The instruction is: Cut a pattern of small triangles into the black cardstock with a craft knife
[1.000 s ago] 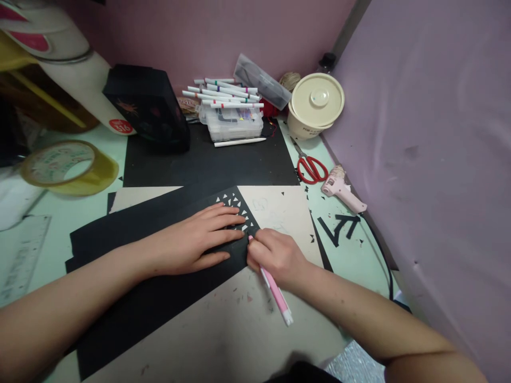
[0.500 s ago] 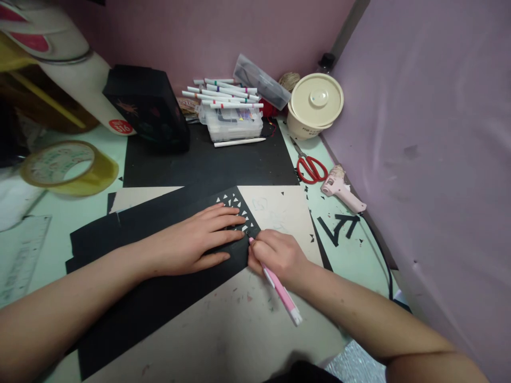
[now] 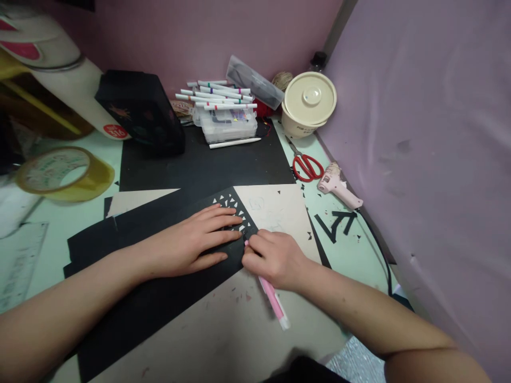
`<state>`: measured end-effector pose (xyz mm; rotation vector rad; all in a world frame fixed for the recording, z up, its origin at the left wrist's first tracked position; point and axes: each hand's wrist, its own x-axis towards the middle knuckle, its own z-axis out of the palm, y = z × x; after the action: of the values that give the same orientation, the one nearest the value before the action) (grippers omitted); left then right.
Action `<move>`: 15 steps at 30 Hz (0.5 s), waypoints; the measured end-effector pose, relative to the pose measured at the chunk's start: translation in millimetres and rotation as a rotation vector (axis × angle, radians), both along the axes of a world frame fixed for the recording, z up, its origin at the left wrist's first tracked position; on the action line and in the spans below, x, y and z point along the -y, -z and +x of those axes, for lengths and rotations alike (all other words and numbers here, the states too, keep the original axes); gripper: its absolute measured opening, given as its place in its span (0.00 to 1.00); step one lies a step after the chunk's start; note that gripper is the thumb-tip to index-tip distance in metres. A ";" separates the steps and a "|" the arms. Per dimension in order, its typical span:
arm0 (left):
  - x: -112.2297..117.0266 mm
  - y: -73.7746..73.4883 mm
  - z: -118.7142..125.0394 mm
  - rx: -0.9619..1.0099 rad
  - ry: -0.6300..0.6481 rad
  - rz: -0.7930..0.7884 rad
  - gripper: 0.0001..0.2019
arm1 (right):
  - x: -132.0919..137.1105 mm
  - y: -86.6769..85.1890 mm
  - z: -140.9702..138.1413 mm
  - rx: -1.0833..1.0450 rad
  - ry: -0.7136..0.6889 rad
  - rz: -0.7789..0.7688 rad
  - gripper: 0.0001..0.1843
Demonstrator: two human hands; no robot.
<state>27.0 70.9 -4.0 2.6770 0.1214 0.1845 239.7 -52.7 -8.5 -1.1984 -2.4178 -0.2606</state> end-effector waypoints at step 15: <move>-0.5 -3.0 -0.5 -0.002 0.006 -0.005 0.19 | -2.0 3.6 8.5 -0.361 0.102 -0.018 0.07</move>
<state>26.5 71.4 -1.0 2.6723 0.1145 0.1800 248.2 -50.7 -12.1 -1.2569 -2.0564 -0.0460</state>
